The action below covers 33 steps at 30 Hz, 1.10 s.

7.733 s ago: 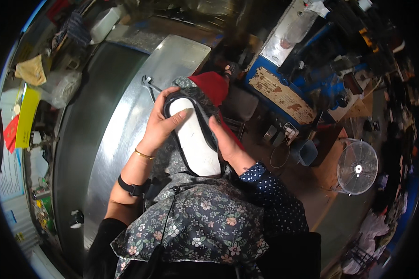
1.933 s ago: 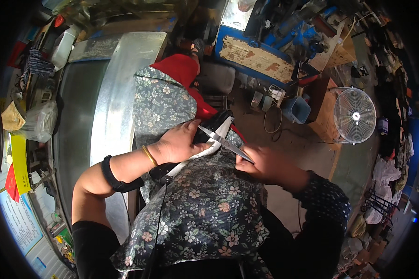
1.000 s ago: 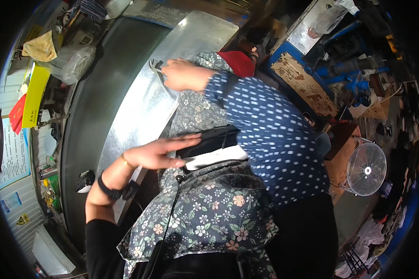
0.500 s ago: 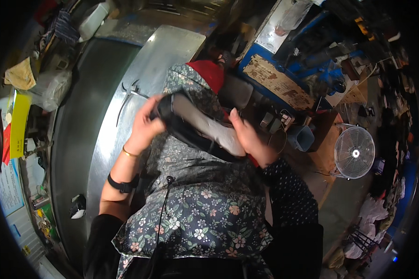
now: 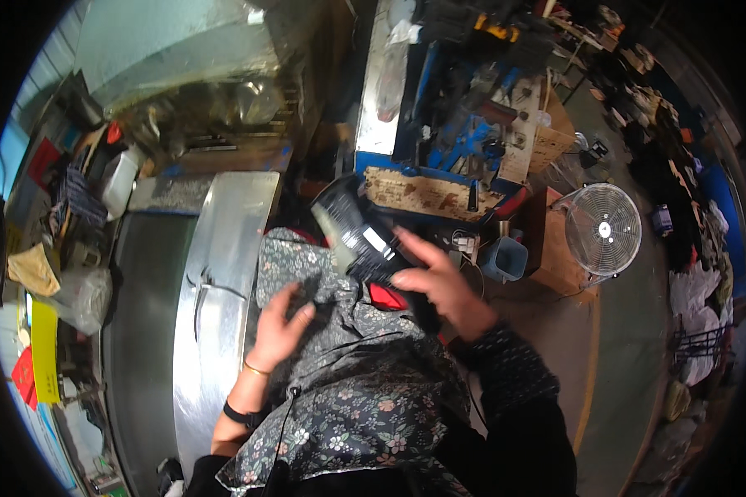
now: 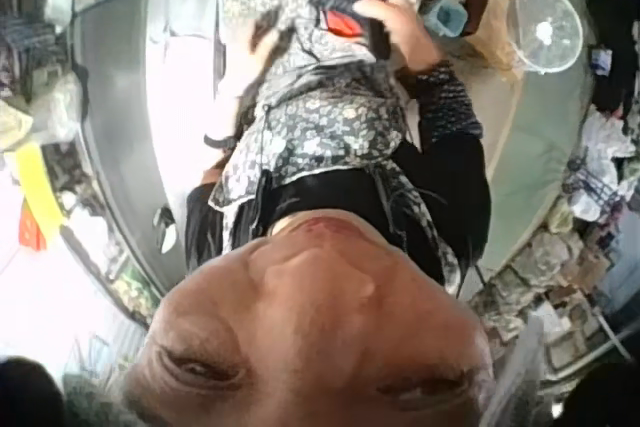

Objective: Operating a machine and handling shoes during the manufacturing process.

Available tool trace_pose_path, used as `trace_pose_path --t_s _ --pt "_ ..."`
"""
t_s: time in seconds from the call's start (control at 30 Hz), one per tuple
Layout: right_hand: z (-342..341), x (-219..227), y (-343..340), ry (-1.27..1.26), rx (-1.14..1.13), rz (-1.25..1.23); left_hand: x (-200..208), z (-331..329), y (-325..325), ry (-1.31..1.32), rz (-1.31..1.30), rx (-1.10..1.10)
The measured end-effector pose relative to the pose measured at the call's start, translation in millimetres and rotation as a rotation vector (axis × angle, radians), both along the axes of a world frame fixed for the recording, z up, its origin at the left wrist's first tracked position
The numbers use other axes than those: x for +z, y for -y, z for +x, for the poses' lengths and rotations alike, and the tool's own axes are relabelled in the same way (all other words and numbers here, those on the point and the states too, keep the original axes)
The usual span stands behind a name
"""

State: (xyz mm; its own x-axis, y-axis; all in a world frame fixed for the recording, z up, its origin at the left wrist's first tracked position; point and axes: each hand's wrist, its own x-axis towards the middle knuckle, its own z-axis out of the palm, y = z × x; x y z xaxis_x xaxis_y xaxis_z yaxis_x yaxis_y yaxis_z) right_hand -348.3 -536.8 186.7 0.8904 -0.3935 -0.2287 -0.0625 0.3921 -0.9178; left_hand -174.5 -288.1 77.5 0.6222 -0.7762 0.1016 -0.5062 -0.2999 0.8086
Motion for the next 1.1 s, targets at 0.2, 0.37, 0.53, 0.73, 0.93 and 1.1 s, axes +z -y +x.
trace_pose_path --t_s 0.2,0.37,0.53,0.73,0.93,1.1 --pt "8 51 199 -0.009 -0.428 -0.84 -53 -17 -15 0.605 0.206 -0.205" --pt "42 85 336 -0.381 -0.747 -1.187 -48 -17 -2 0.539 0.246 -0.14" --pt "72 90 370 -0.654 -0.725 -1.213 -47 -18 0 0.51 0.215 -0.109" --pt "102 99 352 -0.834 -0.527 -1.409 -47 -19 11 0.559 0.238 -0.084" --pt "97 72 333 -0.915 -0.328 -1.527 -47 -23 12 0.584 0.252 -0.063" --pt "81 55 338 -0.814 -0.572 -1.611 -49 -28 18 0.593 0.265 -0.096"
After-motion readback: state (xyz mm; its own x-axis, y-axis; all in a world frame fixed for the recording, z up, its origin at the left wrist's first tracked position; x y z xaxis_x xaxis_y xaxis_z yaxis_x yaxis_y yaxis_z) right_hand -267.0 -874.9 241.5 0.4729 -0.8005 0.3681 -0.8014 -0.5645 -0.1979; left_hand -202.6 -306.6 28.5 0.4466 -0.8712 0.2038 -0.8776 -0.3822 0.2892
